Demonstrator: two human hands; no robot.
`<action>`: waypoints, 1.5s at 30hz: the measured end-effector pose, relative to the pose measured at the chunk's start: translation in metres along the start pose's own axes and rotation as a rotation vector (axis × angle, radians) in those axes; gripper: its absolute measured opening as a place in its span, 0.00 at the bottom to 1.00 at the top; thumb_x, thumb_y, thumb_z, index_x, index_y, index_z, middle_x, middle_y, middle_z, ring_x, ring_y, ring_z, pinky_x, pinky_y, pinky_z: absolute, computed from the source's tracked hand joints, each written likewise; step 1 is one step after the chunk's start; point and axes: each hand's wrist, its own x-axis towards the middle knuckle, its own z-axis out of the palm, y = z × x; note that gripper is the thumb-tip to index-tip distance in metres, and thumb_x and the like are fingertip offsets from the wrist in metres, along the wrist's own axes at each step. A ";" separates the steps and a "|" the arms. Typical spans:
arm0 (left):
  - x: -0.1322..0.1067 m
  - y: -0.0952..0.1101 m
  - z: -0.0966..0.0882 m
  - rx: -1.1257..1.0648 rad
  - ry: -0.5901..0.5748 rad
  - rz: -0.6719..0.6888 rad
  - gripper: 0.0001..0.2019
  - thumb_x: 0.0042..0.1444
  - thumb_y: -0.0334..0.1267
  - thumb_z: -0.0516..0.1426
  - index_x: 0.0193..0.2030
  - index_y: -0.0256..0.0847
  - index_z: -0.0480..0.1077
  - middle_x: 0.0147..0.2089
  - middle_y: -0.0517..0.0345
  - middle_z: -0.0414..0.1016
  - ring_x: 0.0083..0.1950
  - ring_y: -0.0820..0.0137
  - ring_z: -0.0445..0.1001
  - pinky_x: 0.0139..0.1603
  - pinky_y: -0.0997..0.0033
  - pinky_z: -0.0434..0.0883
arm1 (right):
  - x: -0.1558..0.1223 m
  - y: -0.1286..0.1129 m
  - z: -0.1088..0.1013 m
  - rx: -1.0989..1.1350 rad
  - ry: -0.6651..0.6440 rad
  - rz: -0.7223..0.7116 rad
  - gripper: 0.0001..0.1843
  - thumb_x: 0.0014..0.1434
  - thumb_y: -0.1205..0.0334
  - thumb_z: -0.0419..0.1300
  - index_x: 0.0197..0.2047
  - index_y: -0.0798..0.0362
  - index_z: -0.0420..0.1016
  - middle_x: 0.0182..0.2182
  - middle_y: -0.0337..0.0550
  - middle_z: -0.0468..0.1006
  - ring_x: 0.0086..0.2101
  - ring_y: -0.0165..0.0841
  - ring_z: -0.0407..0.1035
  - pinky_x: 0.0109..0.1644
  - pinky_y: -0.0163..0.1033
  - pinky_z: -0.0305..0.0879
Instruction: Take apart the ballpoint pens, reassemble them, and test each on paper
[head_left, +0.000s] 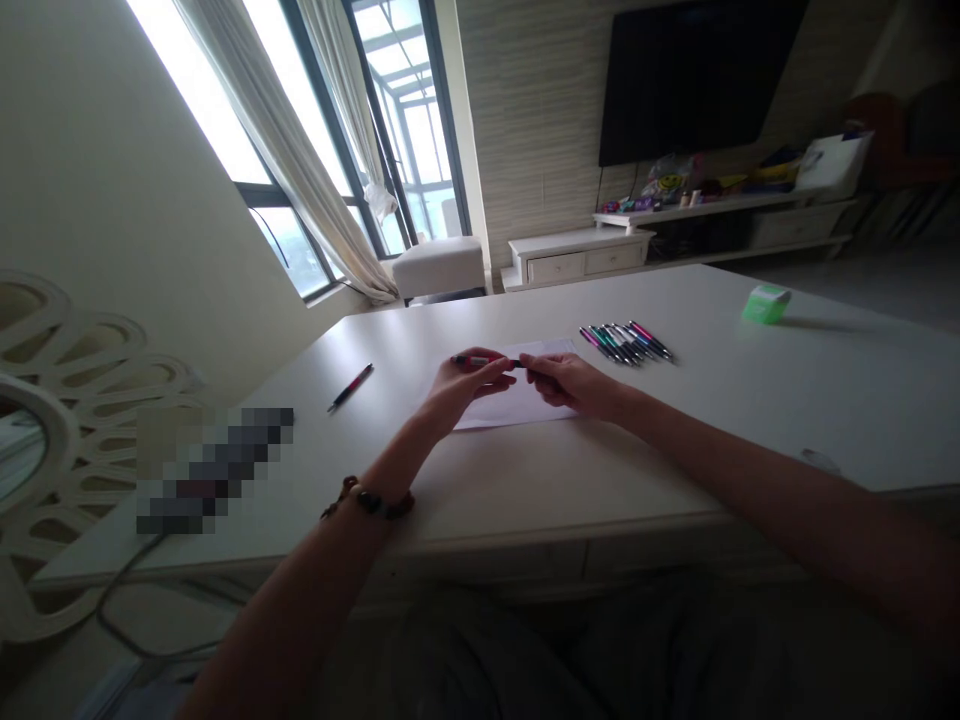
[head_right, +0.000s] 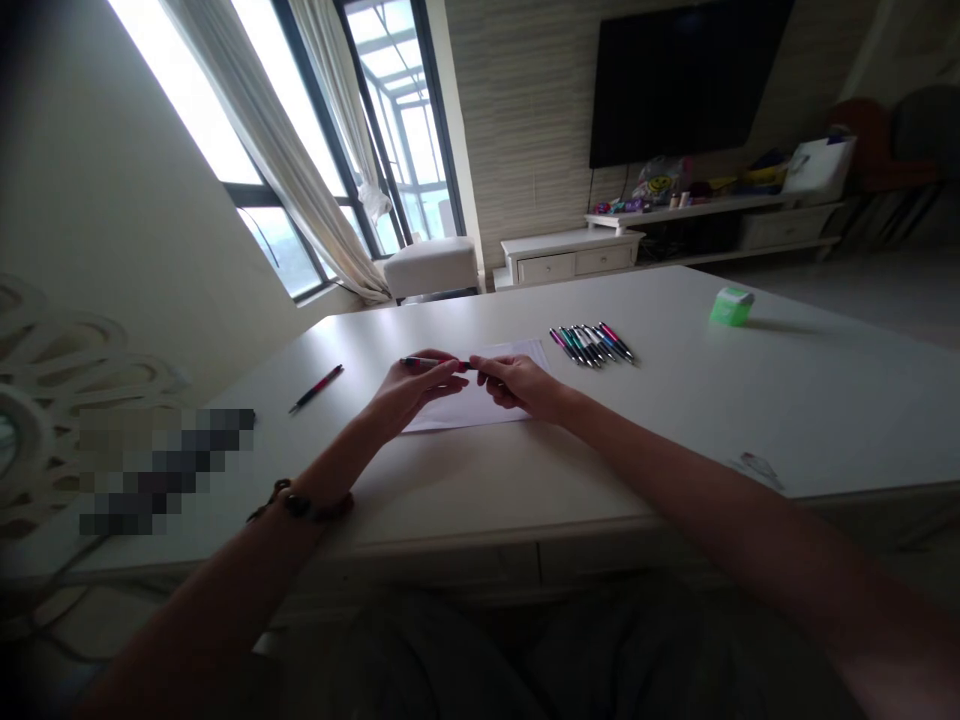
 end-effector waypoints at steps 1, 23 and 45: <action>-0.001 0.001 -0.001 0.027 0.001 -0.002 0.17 0.46 0.41 0.65 0.39 0.30 0.71 0.35 0.49 0.78 0.36 0.67 0.77 0.46 0.60 0.74 | 0.000 0.000 -0.001 0.033 0.013 -0.008 0.22 0.49 0.46 0.64 0.25 0.58 0.68 0.15 0.31 0.58 0.15 0.19 0.49 0.16 0.28 0.41; -0.013 0.000 0.012 0.881 0.112 0.413 0.16 0.58 0.45 0.53 0.30 0.35 0.75 0.18 0.61 0.70 0.18 0.79 0.63 0.22 0.79 0.61 | -0.002 -0.004 0.013 0.211 0.258 -0.071 0.19 0.61 0.64 0.47 0.18 0.52 0.50 0.13 0.29 0.48 0.13 0.20 0.42 0.13 0.27 0.35; -0.016 -0.003 0.010 0.729 -0.068 0.295 0.17 0.58 0.47 0.53 0.29 0.35 0.74 0.18 0.60 0.71 0.18 0.78 0.67 0.22 0.80 0.64 | -0.003 0.001 0.011 -0.019 0.344 -0.145 0.21 0.59 0.61 0.51 0.16 0.51 0.49 0.11 0.30 0.50 0.12 0.20 0.44 0.14 0.29 0.39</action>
